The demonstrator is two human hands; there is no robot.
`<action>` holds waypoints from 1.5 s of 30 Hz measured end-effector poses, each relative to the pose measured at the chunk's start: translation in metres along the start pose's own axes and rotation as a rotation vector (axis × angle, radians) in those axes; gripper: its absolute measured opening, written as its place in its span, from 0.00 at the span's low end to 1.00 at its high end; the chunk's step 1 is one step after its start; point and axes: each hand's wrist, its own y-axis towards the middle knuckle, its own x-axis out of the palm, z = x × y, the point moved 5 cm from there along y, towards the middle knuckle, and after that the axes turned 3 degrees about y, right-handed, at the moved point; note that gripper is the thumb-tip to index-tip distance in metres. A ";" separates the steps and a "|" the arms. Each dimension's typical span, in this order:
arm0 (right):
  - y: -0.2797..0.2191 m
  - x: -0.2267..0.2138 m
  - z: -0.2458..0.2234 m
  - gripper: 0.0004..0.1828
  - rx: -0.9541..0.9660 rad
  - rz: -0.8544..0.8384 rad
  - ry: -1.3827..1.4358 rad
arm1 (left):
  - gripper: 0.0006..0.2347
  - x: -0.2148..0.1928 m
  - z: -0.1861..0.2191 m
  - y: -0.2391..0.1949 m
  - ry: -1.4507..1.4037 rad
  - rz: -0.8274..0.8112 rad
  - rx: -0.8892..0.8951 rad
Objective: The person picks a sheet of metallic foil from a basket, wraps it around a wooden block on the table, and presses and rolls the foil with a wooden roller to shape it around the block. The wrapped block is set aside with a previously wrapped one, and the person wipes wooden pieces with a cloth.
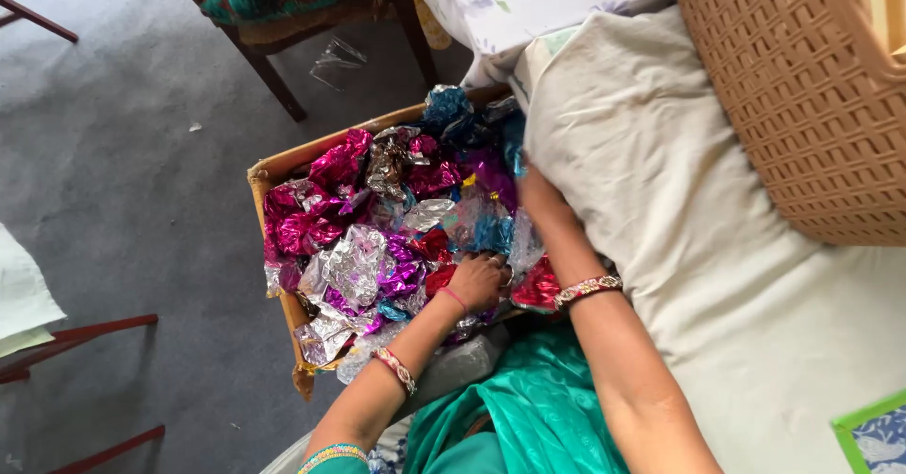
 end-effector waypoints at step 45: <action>-0.107 -0.068 -0.013 0.41 -0.226 0.213 -0.060 | 0.02 -0.152 -0.079 -0.052 -0.471 0.938 -0.342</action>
